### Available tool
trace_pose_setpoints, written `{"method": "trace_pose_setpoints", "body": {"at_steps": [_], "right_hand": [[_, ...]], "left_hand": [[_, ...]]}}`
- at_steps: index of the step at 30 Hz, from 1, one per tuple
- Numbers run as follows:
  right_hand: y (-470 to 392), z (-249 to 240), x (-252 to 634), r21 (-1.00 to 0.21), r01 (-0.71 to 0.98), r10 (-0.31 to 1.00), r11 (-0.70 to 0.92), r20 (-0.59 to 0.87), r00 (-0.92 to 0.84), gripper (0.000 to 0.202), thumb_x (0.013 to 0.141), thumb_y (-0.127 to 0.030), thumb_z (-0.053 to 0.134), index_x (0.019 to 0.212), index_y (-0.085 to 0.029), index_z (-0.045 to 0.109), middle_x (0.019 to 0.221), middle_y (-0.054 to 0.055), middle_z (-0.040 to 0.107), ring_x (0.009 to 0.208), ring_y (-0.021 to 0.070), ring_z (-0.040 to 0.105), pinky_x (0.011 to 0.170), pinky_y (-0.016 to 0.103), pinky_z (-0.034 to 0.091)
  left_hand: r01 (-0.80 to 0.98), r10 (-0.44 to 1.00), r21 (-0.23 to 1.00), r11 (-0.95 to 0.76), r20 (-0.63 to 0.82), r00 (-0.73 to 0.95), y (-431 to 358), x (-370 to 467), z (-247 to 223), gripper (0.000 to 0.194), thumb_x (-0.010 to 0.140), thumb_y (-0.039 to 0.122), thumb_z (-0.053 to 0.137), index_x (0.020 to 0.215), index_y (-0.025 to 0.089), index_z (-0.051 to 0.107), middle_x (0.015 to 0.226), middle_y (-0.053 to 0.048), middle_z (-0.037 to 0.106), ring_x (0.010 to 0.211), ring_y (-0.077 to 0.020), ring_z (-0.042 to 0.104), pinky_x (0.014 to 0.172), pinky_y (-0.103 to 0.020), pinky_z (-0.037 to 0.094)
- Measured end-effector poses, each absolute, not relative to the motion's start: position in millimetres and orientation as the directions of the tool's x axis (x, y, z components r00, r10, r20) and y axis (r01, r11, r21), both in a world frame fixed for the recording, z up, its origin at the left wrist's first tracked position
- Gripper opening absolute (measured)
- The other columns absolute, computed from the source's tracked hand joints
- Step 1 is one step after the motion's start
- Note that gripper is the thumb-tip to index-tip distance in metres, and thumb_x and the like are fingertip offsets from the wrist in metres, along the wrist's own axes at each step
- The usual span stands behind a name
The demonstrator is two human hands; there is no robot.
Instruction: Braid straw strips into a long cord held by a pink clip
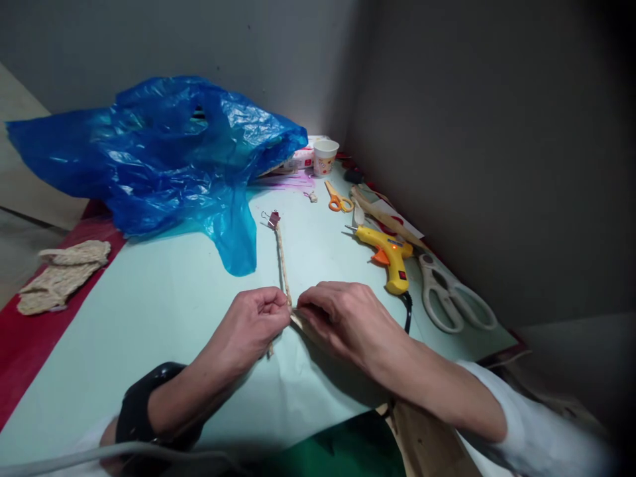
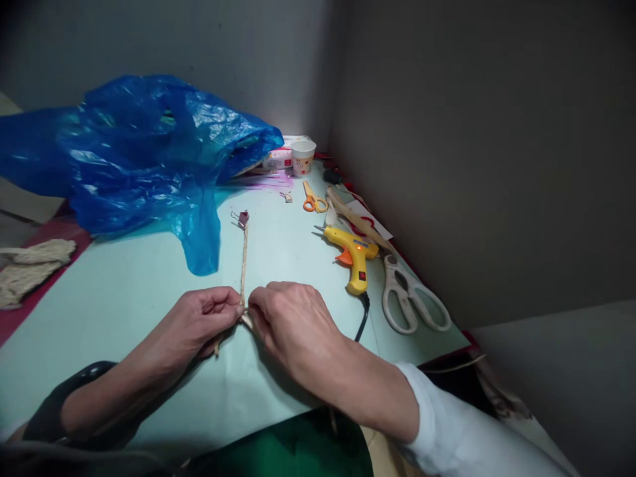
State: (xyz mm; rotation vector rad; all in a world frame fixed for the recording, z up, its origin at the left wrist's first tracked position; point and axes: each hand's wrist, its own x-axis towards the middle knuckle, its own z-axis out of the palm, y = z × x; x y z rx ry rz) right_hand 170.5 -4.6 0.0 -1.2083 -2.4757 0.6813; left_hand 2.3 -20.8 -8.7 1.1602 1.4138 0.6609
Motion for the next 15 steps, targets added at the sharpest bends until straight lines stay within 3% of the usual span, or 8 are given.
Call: {"method": "trace_pose_setpoints", "body": {"at_steps": [10,13,15], "right_hand": [[-9,1,175,-0.593,0.675,0.858,0.438,0.051,-0.512,0.021,0.091,-0.028,0.048,0.087,-0.017,0.065,0.076,0.003,0.065,0.063,0.0128,0.054,0.059,0.026,0.033],[-18,-3,171,-0.515,0.695,0.846,0.502,0.123,-0.519,0.021,0.091,-0.029,0.048,0.085,-0.016,0.063,0.075,0.004,0.064,0.064,0.0141,0.054,0.058,0.028,0.033],[-26,-7,166,-0.393,0.7,0.801,0.596,0.227,-0.554,0.02,0.092,-0.024,0.046,0.082,-0.015,0.061,0.075,0.005,0.062,0.065,0.016,0.054,0.057,0.03,0.033]], "left_hand": [[0.258,0.914,0.906,0.335,-0.379,0.147,-24,4,-8,0.015,0.079,0.026,0.053,0.067,0.018,0.05,0.049,0.01,0.031,0.043,-0.006,0.028,0.039,-0.018,0.025],[0.26,0.911,0.905,0.337,-0.383,0.152,-23,4,-9,0.017,0.08,0.027,0.052,0.066,0.018,0.049,0.05,0.01,0.032,0.044,-0.006,0.029,0.039,-0.017,0.025],[0.238,0.913,0.912,0.334,-0.376,0.157,-23,4,-10,0.02,0.081,0.03,0.053,0.065,0.017,0.049,0.049,0.009,0.034,0.044,-0.0057,0.029,0.039,-0.017,0.025]]}}
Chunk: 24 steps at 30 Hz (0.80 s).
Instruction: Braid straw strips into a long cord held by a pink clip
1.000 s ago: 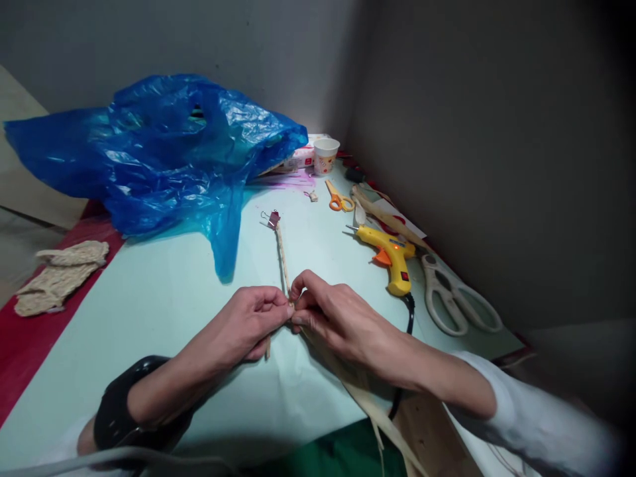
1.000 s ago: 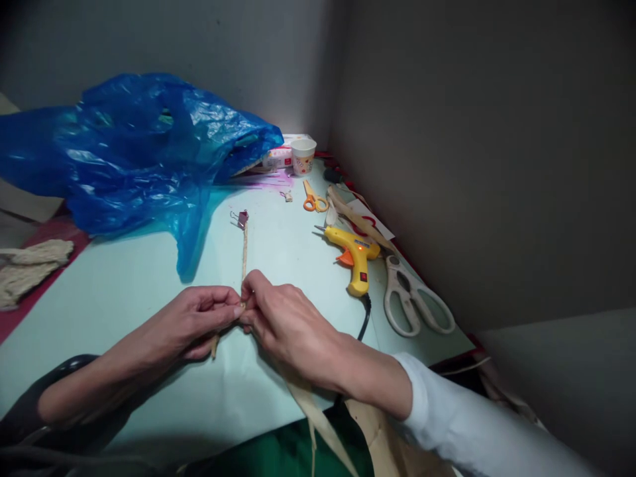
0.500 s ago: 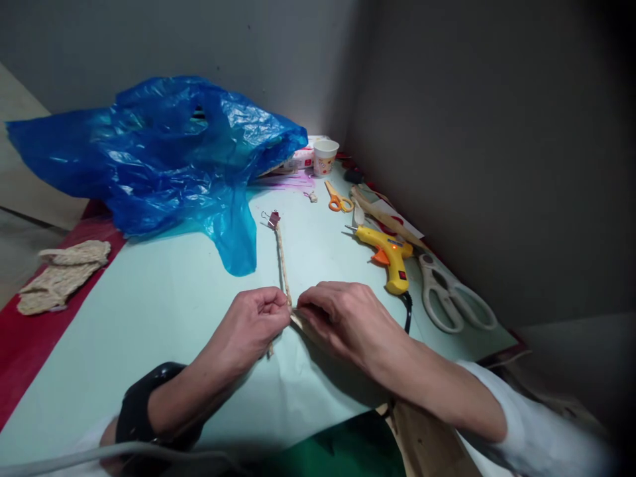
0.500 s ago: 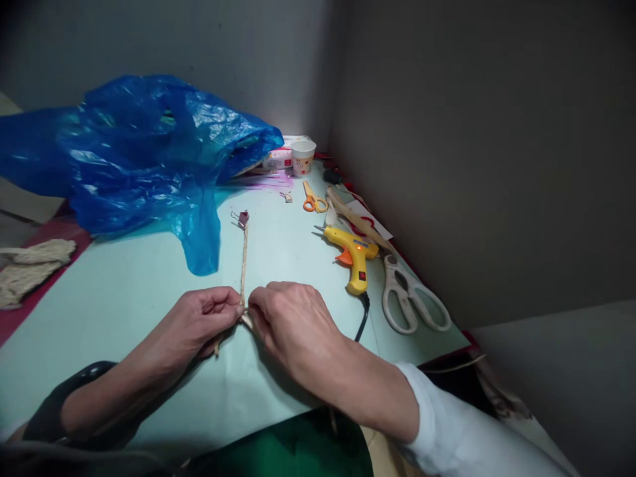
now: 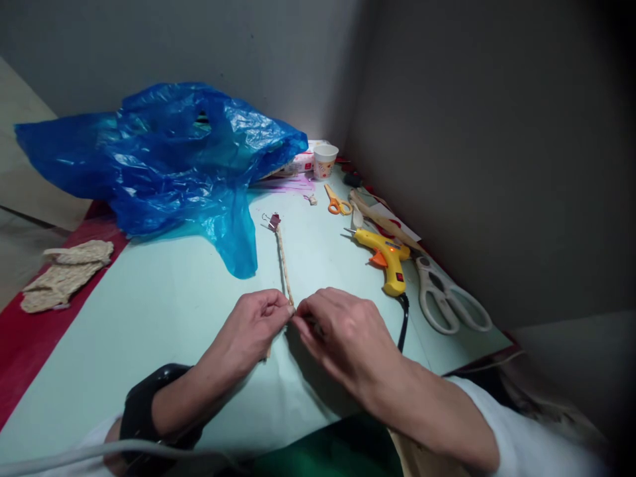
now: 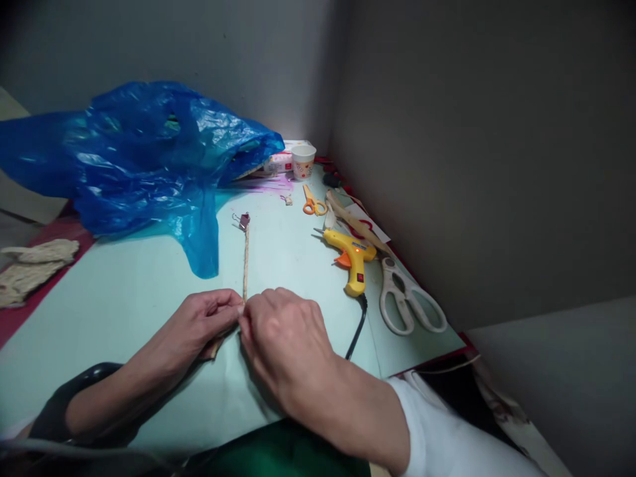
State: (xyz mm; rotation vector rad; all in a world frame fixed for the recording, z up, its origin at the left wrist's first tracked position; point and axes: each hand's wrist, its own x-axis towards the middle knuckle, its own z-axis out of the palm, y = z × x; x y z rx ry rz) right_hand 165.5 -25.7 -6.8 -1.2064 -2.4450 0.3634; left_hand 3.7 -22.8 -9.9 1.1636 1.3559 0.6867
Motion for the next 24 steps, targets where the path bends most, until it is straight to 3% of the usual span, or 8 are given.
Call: {"method": "trace_pose_setpoints", "body": {"at_steps": [4,6,11,14,19,21,24], "right_hand": [[-39,-15,152,-0.015,0.67,0.59,0.743,0.488,-0.643,0.022,0.084,-0.003,0.043,0.072,-0.015,0.057,0.064,0.006,0.056,0.058,0.0184,0.046,0.051,0.033,0.027],[-42,-19,147,0.1,0.65,0.504,0.753,0.547,-0.668,0.025,0.082,-0.001,0.041,0.069,-0.015,0.056,0.061,0.006,0.052,0.054,0.0186,0.042,0.05,0.034,0.025],[-49,-25,145,0.111,0.635,0.49,0.765,0.541,-0.684,0.023,0.083,-0.003,0.04,0.076,-0.013,0.06,0.066,0.007,0.054,0.059,0.0194,0.044,0.052,0.034,0.029],[-52,-23,154,0.025,0.623,0.542,0.782,0.465,-0.7,0.022,0.086,-0.006,0.042,0.092,-0.009,0.063,0.078,0.009,0.06,0.067,0.0207,0.048,0.057,0.035,0.035],[-33,-1,179,-0.455,0.607,0.757,0.651,0.33,-0.565,0.022,0.095,-0.026,0.045,0.104,-0.017,0.063,0.094,0.007,0.065,0.083,0.0191,0.055,0.075,0.034,0.042],[-18,6,184,-0.555,0.611,0.821,0.565,0.301,-0.486,0.026,0.092,-0.028,0.051,0.114,-0.015,0.058,0.108,0.01,0.063,0.096,0.0207,0.056,0.084,0.034,0.041],[-1,5,180,-0.788,0.483,0.796,0.382,0.016,-0.605,0.024,0.094,-0.036,0.049,0.106,-0.017,0.059,0.094,0.005,0.066,0.085,0.0174,0.06,0.074,0.029,0.043]], "left_hand": [[0.091,0.869,0.892,0.442,-0.451,0.203,-22,2,-12,0.02,0.08,0.032,0.056,0.067,0.018,0.048,0.046,0.011,0.03,0.039,-0.0041,0.022,0.037,-0.018,0.016],[0.004,0.843,0.866,0.499,-0.487,0.231,-22,1,-12,0.021,0.079,0.032,0.058,0.068,0.018,0.047,0.047,0.012,0.029,0.039,-0.0033,0.017,0.038,-0.019,0.011],[-0.036,0.851,0.879,0.475,-0.448,0.272,-23,-4,-12,0.021,0.079,0.033,0.061,0.074,0.017,0.049,0.053,0.01,0.035,0.043,-0.0033,0.02,0.04,-0.019,0.012],[0.038,0.855,0.89,0.455,-0.448,0.261,-24,-6,-10,0.02,0.081,0.033,0.059,0.076,0.017,0.049,0.053,0.01,0.034,0.043,-0.0036,0.021,0.04,-0.019,0.013],[0.106,0.871,0.906,0.41,-0.423,0.25,-27,-10,-2,0.019,0.084,0.034,0.056,0.079,0.017,0.051,0.055,0.01,0.036,0.045,-0.0042,0.025,0.041,-0.019,0.018],[0.129,0.873,0.908,0.398,-0.418,0.251,-28,-11,-1,0.019,0.085,0.035,0.056,0.08,0.017,0.051,0.055,0.01,0.035,0.045,-0.0046,0.026,0.042,-0.019,0.018],[0.148,0.872,0.911,0.385,-0.411,0.266,-27,-13,-4,0.02,0.086,0.036,0.055,0.082,0.017,0.051,0.055,0.01,0.036,0.047,-0.0051,0.025,0.043,-0.019,0.018]]}}
